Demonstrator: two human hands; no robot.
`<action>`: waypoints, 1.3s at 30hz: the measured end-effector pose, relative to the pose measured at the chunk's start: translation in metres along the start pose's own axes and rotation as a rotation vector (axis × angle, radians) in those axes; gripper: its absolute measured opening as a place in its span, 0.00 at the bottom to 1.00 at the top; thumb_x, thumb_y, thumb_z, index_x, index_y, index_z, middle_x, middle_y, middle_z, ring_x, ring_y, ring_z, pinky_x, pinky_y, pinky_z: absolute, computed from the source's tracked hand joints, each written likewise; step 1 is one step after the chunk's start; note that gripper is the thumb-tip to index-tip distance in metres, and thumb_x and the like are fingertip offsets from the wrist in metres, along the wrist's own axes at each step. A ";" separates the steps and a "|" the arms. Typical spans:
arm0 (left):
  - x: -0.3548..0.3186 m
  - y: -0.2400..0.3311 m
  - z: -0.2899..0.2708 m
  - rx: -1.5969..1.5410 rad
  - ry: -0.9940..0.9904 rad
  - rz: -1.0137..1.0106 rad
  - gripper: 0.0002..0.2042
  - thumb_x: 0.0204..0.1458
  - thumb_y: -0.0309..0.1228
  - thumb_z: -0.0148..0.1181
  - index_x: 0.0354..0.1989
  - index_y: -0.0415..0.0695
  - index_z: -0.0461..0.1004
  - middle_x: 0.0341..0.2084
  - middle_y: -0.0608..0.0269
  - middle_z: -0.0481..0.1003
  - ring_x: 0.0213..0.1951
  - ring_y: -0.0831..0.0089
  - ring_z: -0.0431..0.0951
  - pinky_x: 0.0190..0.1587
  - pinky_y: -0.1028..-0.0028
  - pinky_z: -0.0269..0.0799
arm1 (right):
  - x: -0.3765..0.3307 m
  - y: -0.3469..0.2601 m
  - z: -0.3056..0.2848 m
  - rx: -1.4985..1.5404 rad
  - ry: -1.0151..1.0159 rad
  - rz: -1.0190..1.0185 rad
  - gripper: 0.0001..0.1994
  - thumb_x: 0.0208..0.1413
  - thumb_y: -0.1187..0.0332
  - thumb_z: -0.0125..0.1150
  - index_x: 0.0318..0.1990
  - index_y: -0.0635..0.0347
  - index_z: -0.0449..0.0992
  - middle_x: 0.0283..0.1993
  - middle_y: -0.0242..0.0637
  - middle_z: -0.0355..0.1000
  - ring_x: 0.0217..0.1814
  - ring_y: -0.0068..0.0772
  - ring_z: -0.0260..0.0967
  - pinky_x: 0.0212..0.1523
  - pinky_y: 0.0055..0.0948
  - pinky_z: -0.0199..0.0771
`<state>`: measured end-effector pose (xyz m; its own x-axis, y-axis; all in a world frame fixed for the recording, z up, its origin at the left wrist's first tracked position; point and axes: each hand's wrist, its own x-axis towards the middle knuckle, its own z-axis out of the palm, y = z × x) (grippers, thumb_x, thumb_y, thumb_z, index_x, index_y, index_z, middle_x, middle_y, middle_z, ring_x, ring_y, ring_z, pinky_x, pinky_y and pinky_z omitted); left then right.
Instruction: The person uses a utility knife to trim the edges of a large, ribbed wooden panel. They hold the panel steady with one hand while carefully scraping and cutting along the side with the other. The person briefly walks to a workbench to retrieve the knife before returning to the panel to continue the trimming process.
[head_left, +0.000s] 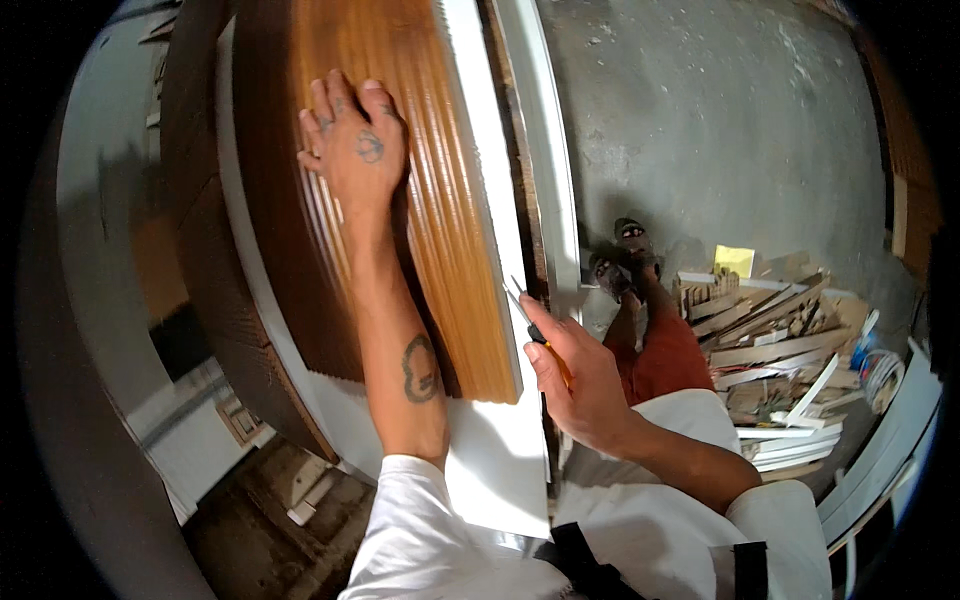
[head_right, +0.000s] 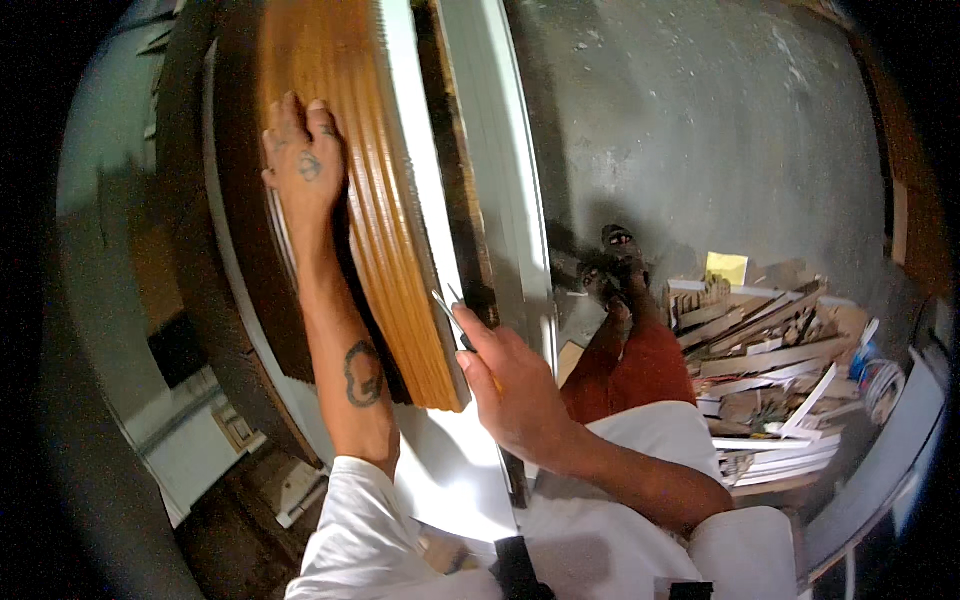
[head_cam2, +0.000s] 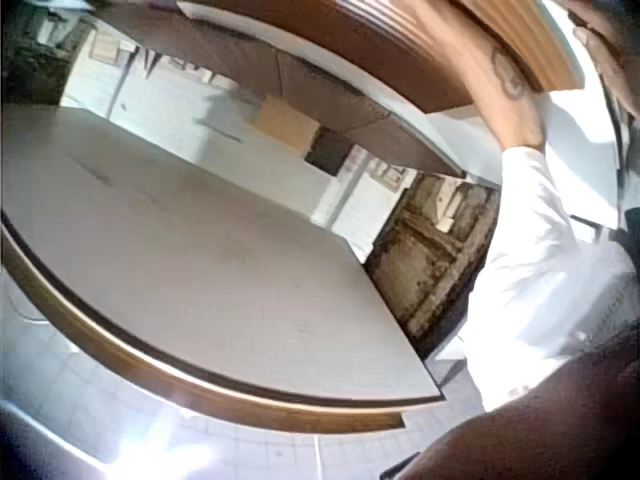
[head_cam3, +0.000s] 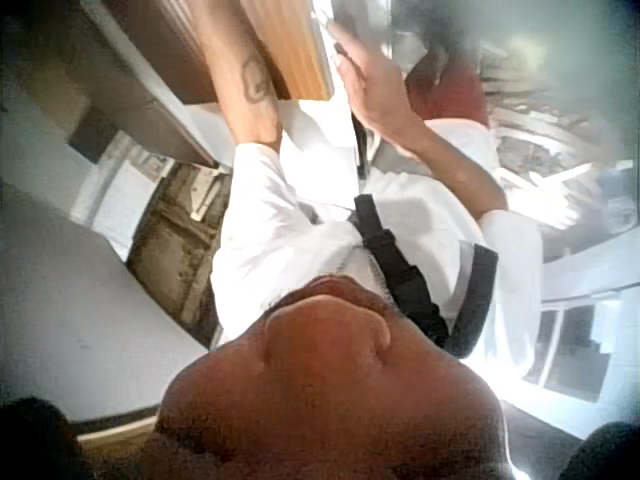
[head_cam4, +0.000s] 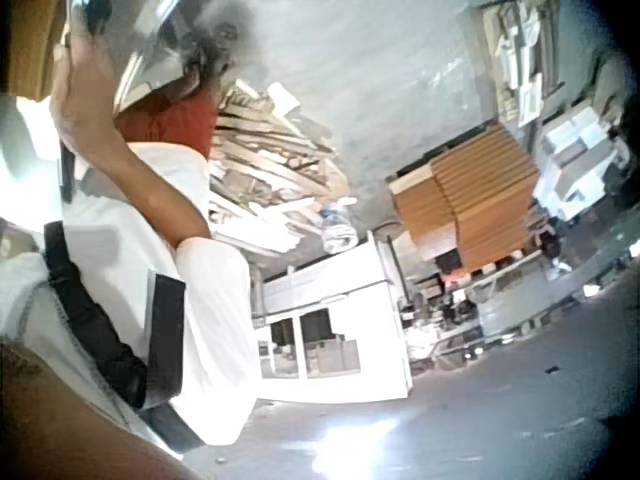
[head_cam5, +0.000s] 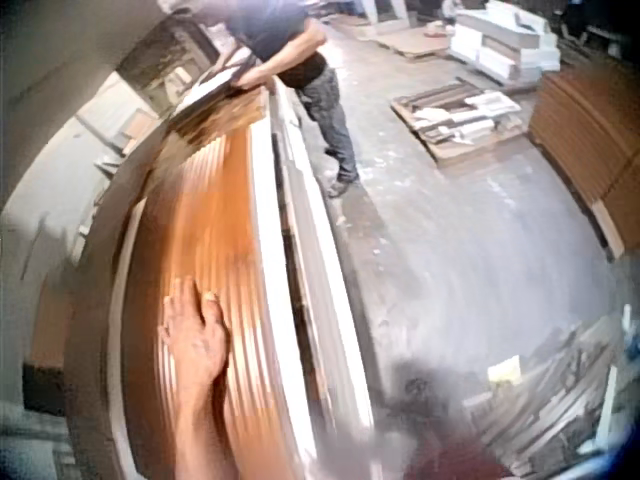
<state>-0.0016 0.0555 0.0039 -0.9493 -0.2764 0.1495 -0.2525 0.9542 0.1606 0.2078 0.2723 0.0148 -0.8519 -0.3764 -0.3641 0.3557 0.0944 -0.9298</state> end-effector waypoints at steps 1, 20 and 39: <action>0.003 0.000 0.002 -0.007 -0.003 0.024 0.34 0.63 0.54 0.36 0.69 0.41 0.55 0.71 0.46 0.48 0.70 0.38 0.44 0.66 0.33 0.35 | 0.004 -0.001 0.004 -0.026 0.025 0.003 0.23 0.64 0.70 0.50 0.65 0.67 0.61 0.38 0.52 0.67 0.36 0.43 0.70 0.36 0.34 0.71; 0.018 -0.011 0.005 -0.001 -0.011 0.025 0.33 0.63 0.55 0.34 0.71 0.48 0.53 0.71 0.50 0.48 0.72 0.47 0.44 0.68 0.41 0.38 | 0.006 0.016 0.013 -0.193 0.230 -0.202 0.24 0.55 0.75 0.60 0.61 0.62 0.70 0.20 0.38 0.67 0.17 0.31 0.63 0.16 0.30 0.64; 0.018 -0.016 0.005 0.035 -0.106 0.130 0.41 0.59 0.65 0.32 0.72 0.48 0.51 0.71 0.49 0.48 0.71 0.46 0.46 0.70 0.52 0.41 | 0.010 0.033 0.009 -0.054 0.202 -0.190 0.23 0.57 0.74 0.58 0.61 0.58 0.72 0.21 0.37 0.70 0.16 0.26 0.63 0.16 0.28 0.63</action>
<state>-0.0151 0.0354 -0.0006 -0.9884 -0.1385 0.0624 -0.1309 0.9850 0.1127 0.2151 0.2630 -0.0193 -0.9627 -0.2011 -0.1808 0.1654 0.0910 -0.9820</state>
